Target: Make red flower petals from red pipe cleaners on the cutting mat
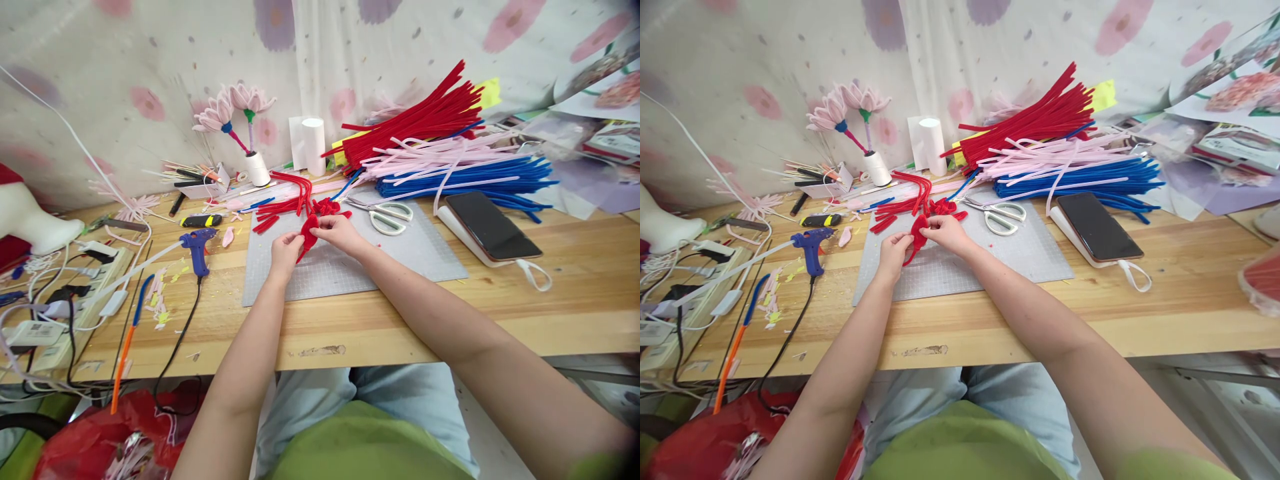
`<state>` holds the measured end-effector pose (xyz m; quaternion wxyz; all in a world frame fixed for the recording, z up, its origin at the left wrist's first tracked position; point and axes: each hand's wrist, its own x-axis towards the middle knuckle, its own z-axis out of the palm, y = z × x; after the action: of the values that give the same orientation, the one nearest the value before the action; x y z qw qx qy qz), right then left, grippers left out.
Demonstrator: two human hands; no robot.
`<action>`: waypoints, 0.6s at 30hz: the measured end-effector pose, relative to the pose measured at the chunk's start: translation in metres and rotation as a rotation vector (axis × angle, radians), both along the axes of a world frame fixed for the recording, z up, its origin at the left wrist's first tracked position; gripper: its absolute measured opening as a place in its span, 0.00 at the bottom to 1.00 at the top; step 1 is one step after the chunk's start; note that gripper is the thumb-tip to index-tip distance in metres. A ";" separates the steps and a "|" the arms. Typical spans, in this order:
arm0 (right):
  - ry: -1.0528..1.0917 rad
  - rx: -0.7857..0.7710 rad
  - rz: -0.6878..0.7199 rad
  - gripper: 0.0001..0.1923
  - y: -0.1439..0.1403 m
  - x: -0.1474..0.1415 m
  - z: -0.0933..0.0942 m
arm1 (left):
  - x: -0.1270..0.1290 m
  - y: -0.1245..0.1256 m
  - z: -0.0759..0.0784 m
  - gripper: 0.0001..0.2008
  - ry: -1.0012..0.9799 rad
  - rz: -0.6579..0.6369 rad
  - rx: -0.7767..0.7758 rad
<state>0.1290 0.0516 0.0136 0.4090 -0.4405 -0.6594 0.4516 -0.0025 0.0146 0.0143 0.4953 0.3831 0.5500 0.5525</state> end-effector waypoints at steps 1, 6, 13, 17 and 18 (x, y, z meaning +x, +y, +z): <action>0.018 -0.011 -0.006 0.10 0.000 0.000 0.000 | 0.000 0.000 0.001 0.04 0.014 0.019 -0.007; 0.262 -0.199 0.083 0.08 -0.001 -0.001 0.000 | 0.001 0.000 -0.002 0.06 0.042 -0.002 0.002; 0.421 -0.333 0.154 0.12 0.001 -0.001 -0.004 | 0.000 0.002 -0.013 0.10 0.104 -0.014 0.059; 0.448 -0.342 0.146 0.11 0.000 -0.001 -0.003 | 0.000 0.003 -0.014 0.10 0.100 -0.002 0.078; 0.457 -0.342 0.147 0.11 0.000 -0.001 -0.003 | 0.000 0.003 -0.013 0.09 0.097 -0.001 0.081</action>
<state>0.1281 0.0513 0.0110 0.4328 -0.3409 -0.4945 0.6723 -0.0028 0.0174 0.0010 0.4525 0.4293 0.5504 0.5549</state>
